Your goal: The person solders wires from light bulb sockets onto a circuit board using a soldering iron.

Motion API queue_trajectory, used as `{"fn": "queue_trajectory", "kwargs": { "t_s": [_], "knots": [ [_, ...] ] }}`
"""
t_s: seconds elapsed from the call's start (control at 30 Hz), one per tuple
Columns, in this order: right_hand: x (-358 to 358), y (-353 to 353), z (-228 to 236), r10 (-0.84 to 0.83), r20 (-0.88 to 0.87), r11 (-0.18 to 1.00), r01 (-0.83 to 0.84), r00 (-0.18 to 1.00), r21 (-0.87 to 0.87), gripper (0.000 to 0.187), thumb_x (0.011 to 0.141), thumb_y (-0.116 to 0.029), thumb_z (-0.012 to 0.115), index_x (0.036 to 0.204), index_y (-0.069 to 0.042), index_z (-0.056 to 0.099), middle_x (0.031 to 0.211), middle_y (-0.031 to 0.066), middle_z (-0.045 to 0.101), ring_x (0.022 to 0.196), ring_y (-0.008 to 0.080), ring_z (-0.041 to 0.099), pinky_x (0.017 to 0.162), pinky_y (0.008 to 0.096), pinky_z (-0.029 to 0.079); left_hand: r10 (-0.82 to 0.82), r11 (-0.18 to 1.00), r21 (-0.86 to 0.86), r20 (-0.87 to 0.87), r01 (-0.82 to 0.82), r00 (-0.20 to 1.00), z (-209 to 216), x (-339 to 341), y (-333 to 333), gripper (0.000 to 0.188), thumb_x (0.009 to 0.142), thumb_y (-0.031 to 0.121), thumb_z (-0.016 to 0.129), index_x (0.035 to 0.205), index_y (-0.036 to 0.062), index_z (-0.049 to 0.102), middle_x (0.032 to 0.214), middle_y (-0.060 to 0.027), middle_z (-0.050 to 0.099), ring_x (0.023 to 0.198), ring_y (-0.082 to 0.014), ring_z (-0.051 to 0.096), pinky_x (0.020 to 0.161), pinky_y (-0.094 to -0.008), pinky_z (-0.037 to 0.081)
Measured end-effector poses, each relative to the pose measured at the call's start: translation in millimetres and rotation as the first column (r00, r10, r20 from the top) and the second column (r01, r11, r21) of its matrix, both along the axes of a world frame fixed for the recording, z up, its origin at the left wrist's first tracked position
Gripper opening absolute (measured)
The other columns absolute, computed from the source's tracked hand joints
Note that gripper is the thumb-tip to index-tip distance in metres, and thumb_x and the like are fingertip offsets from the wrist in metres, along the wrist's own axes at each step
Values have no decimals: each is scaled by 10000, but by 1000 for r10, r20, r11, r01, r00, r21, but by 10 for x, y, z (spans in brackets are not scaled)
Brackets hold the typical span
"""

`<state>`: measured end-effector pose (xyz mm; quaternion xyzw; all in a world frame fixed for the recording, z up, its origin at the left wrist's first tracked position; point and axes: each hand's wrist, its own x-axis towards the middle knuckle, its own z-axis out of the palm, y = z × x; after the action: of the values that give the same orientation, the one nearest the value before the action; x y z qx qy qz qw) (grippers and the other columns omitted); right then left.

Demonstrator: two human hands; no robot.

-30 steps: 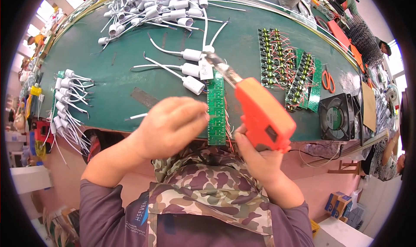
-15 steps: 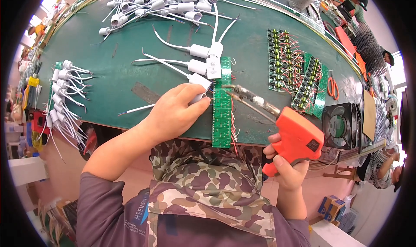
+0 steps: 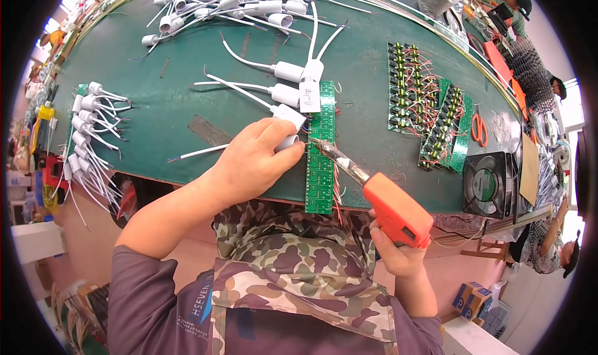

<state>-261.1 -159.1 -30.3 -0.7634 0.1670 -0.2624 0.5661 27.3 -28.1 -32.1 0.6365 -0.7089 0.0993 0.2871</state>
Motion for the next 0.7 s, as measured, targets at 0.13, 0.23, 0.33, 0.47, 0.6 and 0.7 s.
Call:
{"fn": "queue_trajectory", "kwargs": {
  "t_s": [0.13, 0.23, 0.33, 0.47, 0.6, 0.7],
  "knots": [
    [-26, -2, -51, -30, -39, 996, 26, 999, -85, 358, 793, 14, 731, 1129, 15, 606, 914, 98, 674, 793, 200, 655, 773, 335, 522, -4, 1000, 10, 9, 4, 1000, -1, 9, 4, 268, 712, -1, 698, 976, 8, 654, 1040, -136, 548, 898, -313, 602, 732, -403, 530],
    [-41, -18, -66, -4, -25, 997, 2, 1000, -77, 388, 790, 3, 738, 1152, 20, 600, 961, 112, 677, 821, 213, 662, 791, 343, 524, -10, 1000, 8, 10, 10, 1000, -2, 14, 3, 286, 702, 7, 694, 985, 14, 648, 1049, -138, 546, 904, -315, 602, 736, -402, 531],
    [-85, -26, -92, -10, -64, 984, -2, 998, -180, 432, 784, -1, 746, 1182, 35, 584, 1031, 137, 678, 852, 239, 677, 820, 353, 527, -14, 1000, 16, 16, 13, 1000, 0, 13, -1, 288, 704, 12, 689, 988, 18, 643, 1051, -137, 544, 906, -315, 602, 737, -402, 531],
    [-52, -16, -44, -10, -56, 992, 3, 998, -125, 465, 777, 0, 753, 1202, 47, 572, 1091, 163, 672, 916, 263, 685, 846, 360, 528, -7, 1000, 12, 17, 7, 1000, 1, 6, -8, 278, 706, 14, 687, 980, 18, 643, 1043, -135, 542, 896, -313, 601, 733, -401, 528],
    [5, -28, 70, 19, -42, 987, -26, 999, -159, 479, 766, 15, 747, 1211, 44, 572, 1076, 165, 676, 926, 264, 687, 839, 356, 530, -8, 1000, 12, 6, 8, 1000, -2, 11, 3, 270, 708, 14, 687, 974, 14, 642, 1039, -133, 541, 885, -311, 599, 727, -399, 525],
    [-93, -67, 12, 13, -57, 978, -24, 998, -205, 477, 762, 17, 743, 1207, 45, 575, 1050, 164, 680, 906, 262, 691, 830, 351, 532, -12, 1000, -1, 10, 12, 1000, -5, 12, -5, 264, 711, 14, 686, 971, 10, 644, 1038, -133, 540, 884, -311, 599, 724, -400, 522]
  ]
}}
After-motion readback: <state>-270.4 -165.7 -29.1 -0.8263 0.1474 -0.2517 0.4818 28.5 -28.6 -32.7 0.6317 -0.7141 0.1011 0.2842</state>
